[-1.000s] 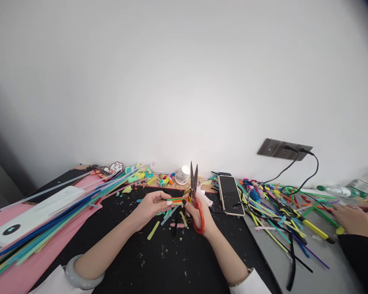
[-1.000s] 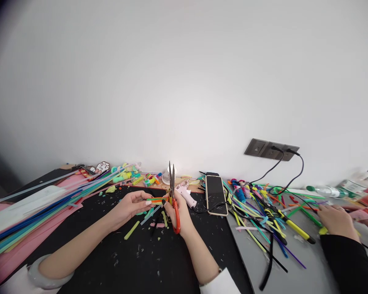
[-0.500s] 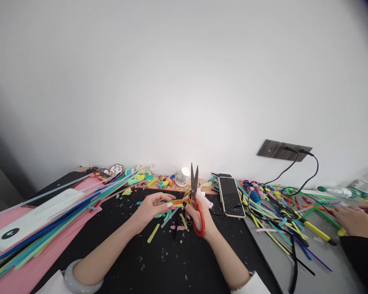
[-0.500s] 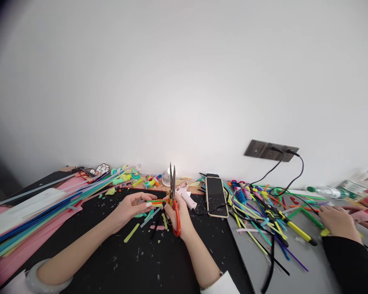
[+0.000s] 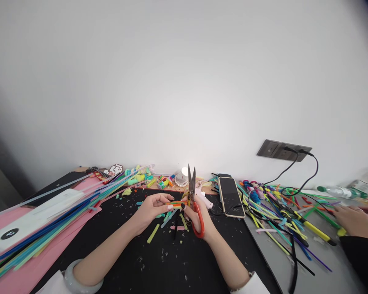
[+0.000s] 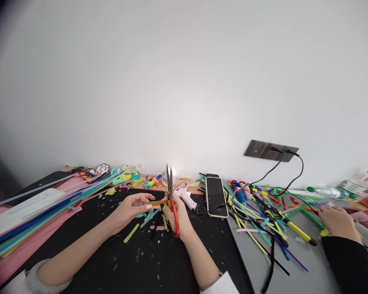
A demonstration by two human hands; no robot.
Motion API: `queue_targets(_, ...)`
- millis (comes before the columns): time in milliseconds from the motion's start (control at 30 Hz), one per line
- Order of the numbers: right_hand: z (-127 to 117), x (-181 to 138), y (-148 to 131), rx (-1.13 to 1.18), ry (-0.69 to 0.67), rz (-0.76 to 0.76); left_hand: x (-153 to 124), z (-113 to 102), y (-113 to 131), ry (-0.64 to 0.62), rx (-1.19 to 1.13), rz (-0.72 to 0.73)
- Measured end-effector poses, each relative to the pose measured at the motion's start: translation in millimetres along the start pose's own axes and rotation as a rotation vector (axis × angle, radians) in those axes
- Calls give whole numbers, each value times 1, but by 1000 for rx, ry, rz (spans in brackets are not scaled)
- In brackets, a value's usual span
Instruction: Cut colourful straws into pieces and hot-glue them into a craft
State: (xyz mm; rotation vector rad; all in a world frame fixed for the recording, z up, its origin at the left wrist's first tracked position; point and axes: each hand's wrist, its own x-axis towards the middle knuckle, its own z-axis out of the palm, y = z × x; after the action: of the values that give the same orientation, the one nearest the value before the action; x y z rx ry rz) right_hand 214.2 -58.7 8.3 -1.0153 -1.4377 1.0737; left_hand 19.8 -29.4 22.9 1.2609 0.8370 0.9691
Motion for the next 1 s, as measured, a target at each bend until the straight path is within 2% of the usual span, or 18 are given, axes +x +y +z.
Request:
queue_targets(267, 0, 0, 1, 46, 43, 0, 0, -3, -1, -22, -20, -16)
queue_targets(467, -2, 1, 2, -27, 76, -51, -2, 1, 1, -29, -56, -35)
queue_targets(1000, -4, 2, 8, -12, 38, -18, 4, -3, -5, 42, -90, -71)
